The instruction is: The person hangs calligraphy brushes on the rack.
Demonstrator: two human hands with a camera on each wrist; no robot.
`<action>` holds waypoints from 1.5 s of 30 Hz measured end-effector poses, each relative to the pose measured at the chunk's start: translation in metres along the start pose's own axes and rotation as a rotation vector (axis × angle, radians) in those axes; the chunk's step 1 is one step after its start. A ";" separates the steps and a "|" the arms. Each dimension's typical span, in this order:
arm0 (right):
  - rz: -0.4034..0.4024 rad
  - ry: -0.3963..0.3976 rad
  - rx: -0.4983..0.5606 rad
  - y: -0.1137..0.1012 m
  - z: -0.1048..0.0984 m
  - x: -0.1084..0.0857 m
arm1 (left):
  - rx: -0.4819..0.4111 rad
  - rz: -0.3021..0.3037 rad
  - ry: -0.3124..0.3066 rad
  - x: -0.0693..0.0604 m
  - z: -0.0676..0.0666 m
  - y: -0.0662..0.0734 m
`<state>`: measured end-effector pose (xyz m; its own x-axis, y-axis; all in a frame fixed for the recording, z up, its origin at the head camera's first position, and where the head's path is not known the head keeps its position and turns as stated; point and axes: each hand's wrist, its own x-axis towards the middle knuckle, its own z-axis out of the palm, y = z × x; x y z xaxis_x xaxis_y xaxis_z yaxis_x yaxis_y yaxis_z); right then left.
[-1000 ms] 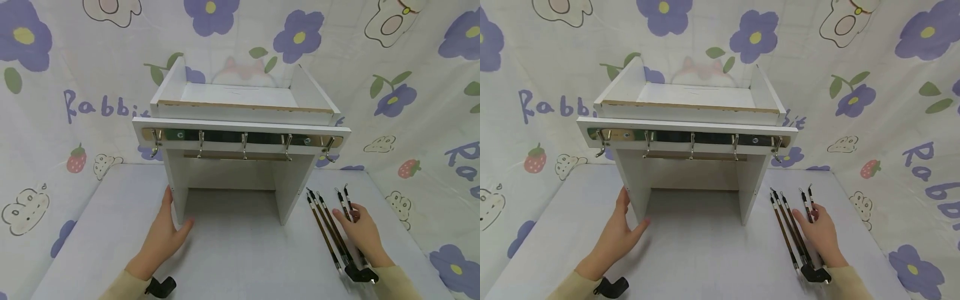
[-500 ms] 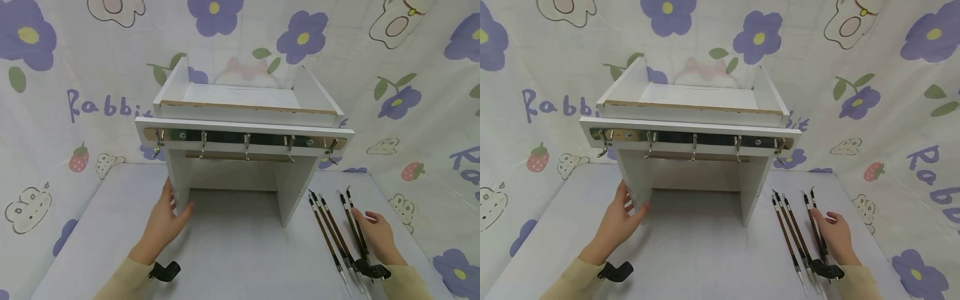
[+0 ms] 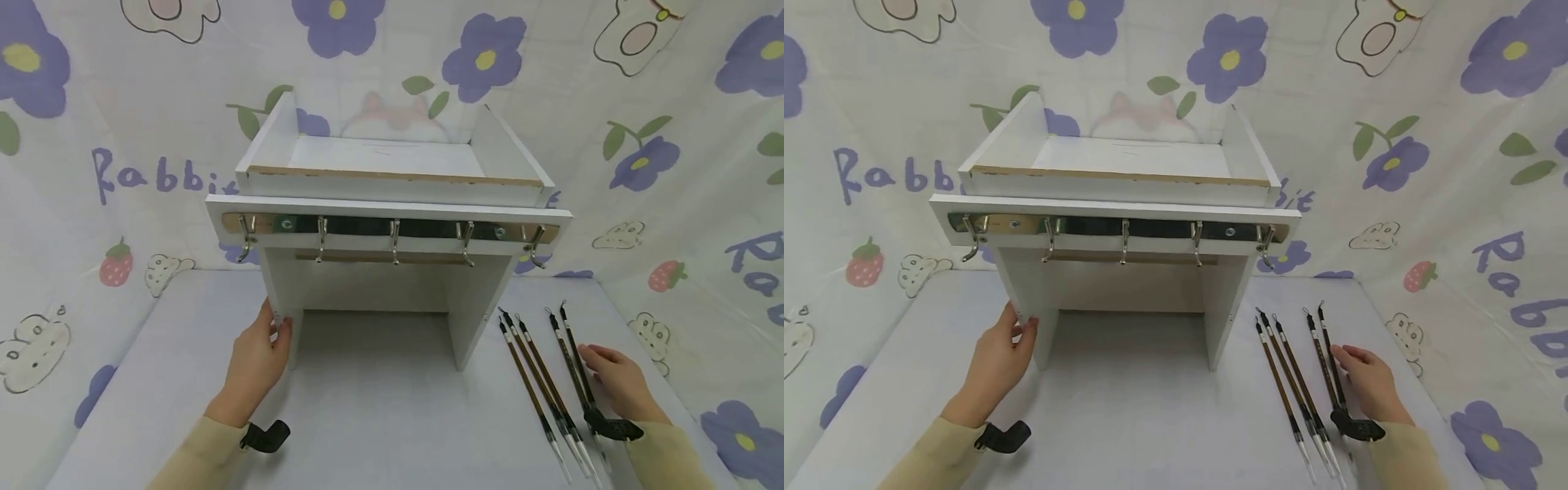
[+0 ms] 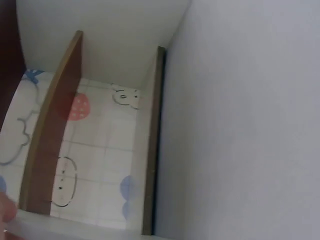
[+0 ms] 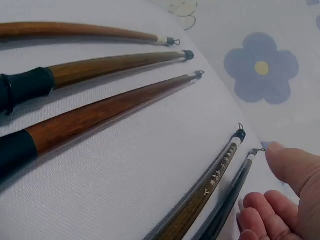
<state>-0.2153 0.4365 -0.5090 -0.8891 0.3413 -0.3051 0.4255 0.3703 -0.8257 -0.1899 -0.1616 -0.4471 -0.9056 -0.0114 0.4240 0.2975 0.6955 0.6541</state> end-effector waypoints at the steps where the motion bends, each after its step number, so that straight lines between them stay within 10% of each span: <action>1: 0.002 0.002 0.001 -0.001 0.001 0.002 | 0.008 0.010 0.020 0.000 0.001 -0.001; 45: 0.077 0.138 -0.070 -0.019 0.012 0.007 | 0.064 0.050 0.109 0.001 0.007 -0.002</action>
<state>-0.2320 0.4218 -0.5007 -0.8236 0.4848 -0.2943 0.5066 0.3958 -0.7660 -0.1934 -0.1582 -0.4529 -0.8510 -0.0515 0.5226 0.3181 0.7413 0.5910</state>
